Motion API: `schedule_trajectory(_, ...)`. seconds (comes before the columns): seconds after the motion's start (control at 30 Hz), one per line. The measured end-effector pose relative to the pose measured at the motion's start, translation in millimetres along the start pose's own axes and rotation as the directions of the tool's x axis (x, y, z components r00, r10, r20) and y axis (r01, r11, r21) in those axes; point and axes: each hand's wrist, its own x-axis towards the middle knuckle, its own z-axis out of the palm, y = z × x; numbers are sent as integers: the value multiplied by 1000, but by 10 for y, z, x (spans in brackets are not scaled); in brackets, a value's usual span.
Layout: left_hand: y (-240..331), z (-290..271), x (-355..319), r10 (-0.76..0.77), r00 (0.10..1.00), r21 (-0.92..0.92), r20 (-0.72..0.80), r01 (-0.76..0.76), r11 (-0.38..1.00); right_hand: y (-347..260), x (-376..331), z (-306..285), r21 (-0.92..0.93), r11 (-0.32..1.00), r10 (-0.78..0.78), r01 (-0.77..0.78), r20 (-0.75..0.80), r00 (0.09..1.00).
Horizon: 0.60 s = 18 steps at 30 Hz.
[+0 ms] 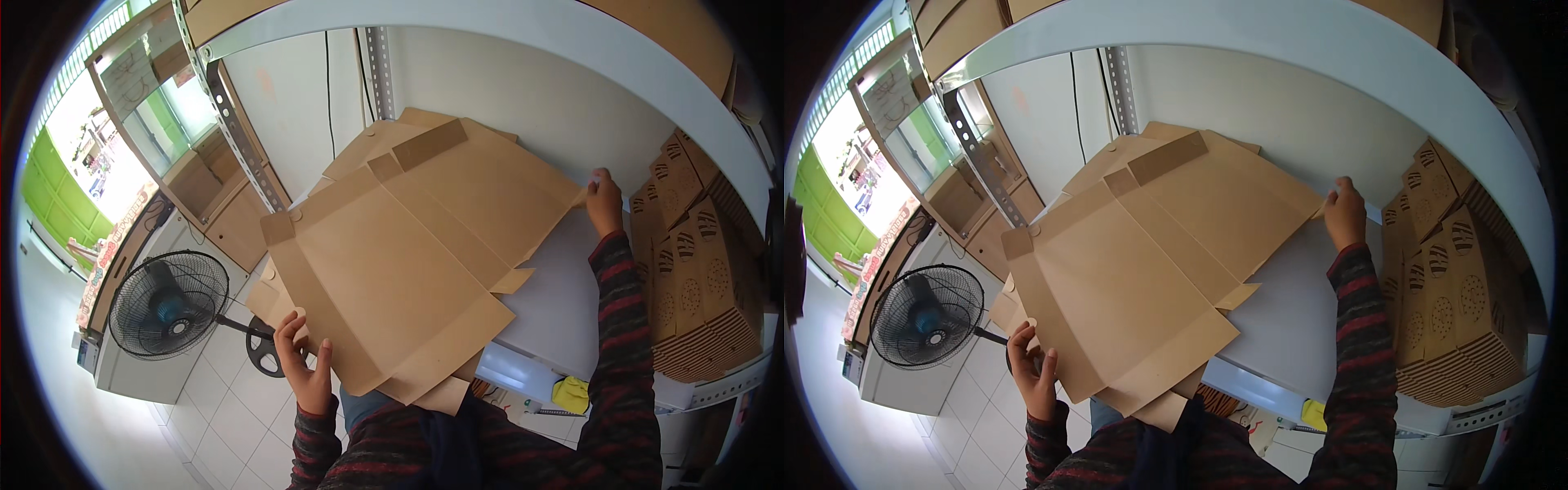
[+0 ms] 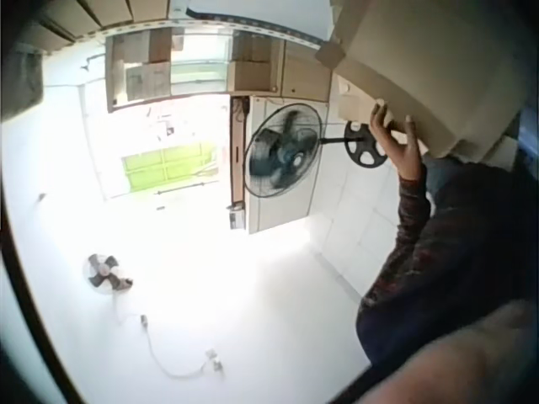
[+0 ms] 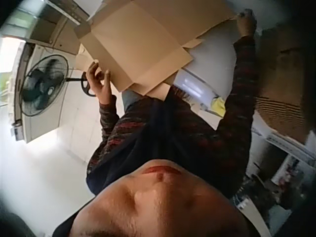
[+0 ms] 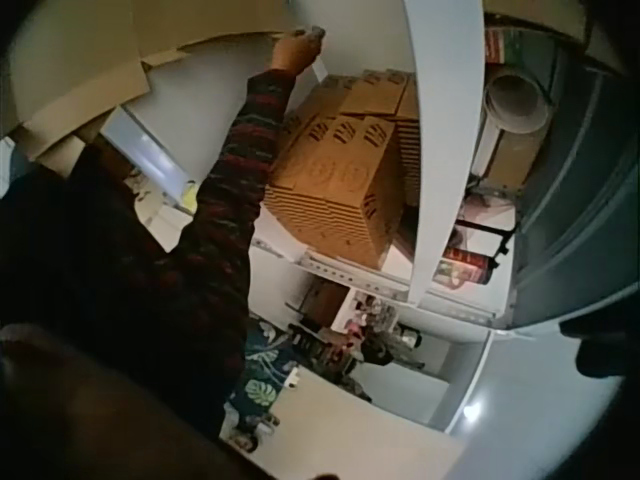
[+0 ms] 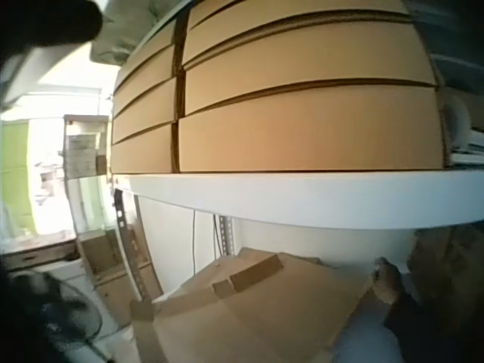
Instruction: The person assembles flat cardboard boxes by folding along pre-scored lines and interlocking tabs to form three-dimensional containers. They repeatedly pick up flat sheets, fold sides, and secure flaps, stacking completed boxes on a nearby shelf.
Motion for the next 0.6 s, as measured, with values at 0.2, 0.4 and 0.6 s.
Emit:
schedule_trajectory(0.2, 2, -51, -51, -126, 986, -35, 113, 131, 991, -366, -114, -15, 467, 864, 104, -190, 203, 974)
schedule_trajectory(0.4, 135, 16, -94, -100, 972, -149, 212, 134, 980, -41, -171, 316, 315, 943, -15, -109, 367, 930)
schedule_trajectory(0.6, 158, 19, -89, -138, 931, -270, 337, 236, 934, -126, -192, 236, -71, 990, 144, -125, 473, 869)
